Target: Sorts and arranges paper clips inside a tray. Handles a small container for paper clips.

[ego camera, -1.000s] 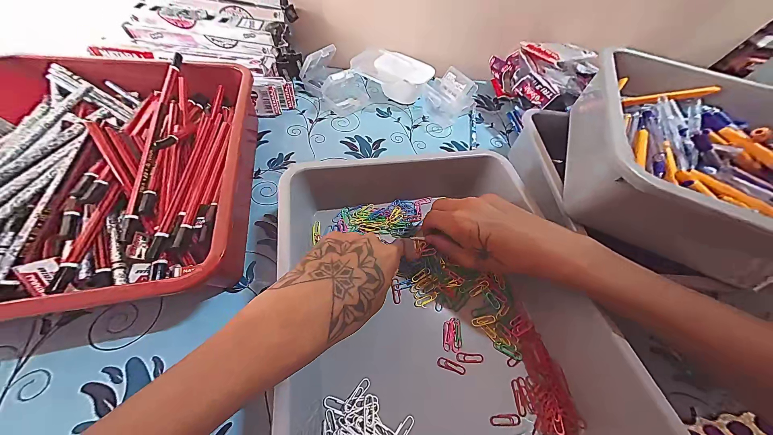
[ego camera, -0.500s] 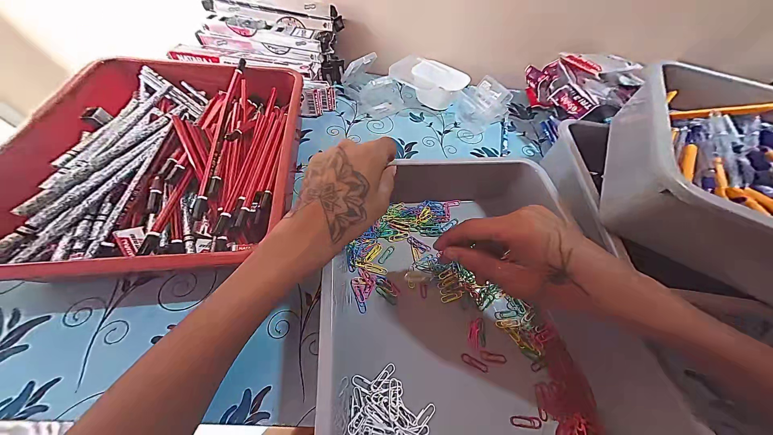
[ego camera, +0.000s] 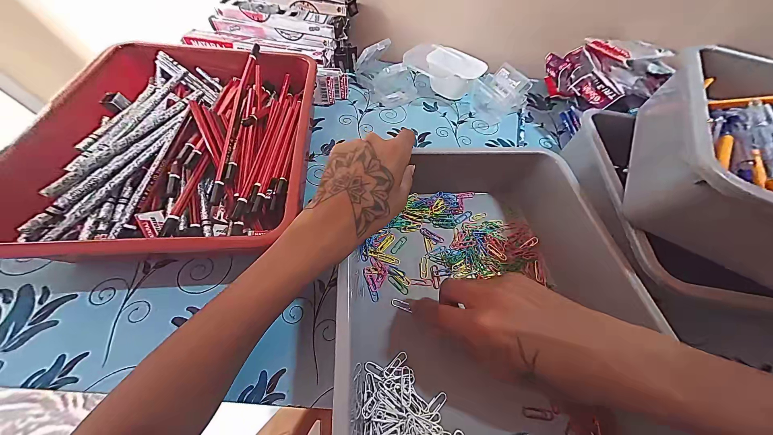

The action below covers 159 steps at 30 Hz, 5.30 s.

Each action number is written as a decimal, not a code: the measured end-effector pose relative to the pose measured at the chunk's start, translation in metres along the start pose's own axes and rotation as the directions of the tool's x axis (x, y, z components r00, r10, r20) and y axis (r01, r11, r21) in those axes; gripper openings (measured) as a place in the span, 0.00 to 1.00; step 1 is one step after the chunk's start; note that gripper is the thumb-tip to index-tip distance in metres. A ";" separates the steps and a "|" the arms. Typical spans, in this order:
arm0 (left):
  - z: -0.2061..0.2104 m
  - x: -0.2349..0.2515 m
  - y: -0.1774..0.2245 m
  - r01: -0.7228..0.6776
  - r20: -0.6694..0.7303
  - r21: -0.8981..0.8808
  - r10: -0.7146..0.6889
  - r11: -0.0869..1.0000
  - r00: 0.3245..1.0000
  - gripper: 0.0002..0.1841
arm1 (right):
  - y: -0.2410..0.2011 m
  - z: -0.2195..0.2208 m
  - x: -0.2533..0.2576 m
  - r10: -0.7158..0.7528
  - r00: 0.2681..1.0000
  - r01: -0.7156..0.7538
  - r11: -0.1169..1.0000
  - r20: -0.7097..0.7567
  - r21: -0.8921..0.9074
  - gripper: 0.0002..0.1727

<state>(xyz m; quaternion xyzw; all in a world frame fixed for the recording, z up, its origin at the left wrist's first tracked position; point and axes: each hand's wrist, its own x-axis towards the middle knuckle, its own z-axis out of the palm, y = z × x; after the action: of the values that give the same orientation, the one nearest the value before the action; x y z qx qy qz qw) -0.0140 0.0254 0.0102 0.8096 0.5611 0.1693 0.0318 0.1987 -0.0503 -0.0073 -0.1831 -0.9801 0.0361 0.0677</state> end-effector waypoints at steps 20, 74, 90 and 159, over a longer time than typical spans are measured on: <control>0.027 -0.013 -0.024 -0.163 -0.154 0.068 0.172 0.984 0.973 0.18 | 0.032 -0.052 -0.038 0.481 0.858 -0.422 0.860 0.181 -0.286 0.21; 0.034 -0.107 -0.011 -0.481 0.365 -0.444 0.643 0.756 0.673 0.22 | 0.091 -0.037 -0.015 0.255 0.932 -0.310 0.929 0.257 0.204 0.22; 0.033 -0.031 0.009 -0.485 0.133 -0.104 0.495 0.869 0.859 0.27 | 0.088 -0.053 -0.029 0.371 0.881 -0.408 0.909 0.292 0.078 0.42; 0.008 -0.002 -0.016 -0.155 -0.042 -0.433 0.152 0.888 0.987 0.17 | 0.075 -0.066 -0.042 0.314 0.870 -0.394 0.907 0.381 0.151 0.42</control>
<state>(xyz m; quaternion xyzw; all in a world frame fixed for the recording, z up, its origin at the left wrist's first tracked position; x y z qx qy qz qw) -0.0265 0.0309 -0.0013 0.8234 0.4435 0.2950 0.1959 0.2742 0.0074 0.0461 -0.3423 -0.9154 0.1896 -0.0945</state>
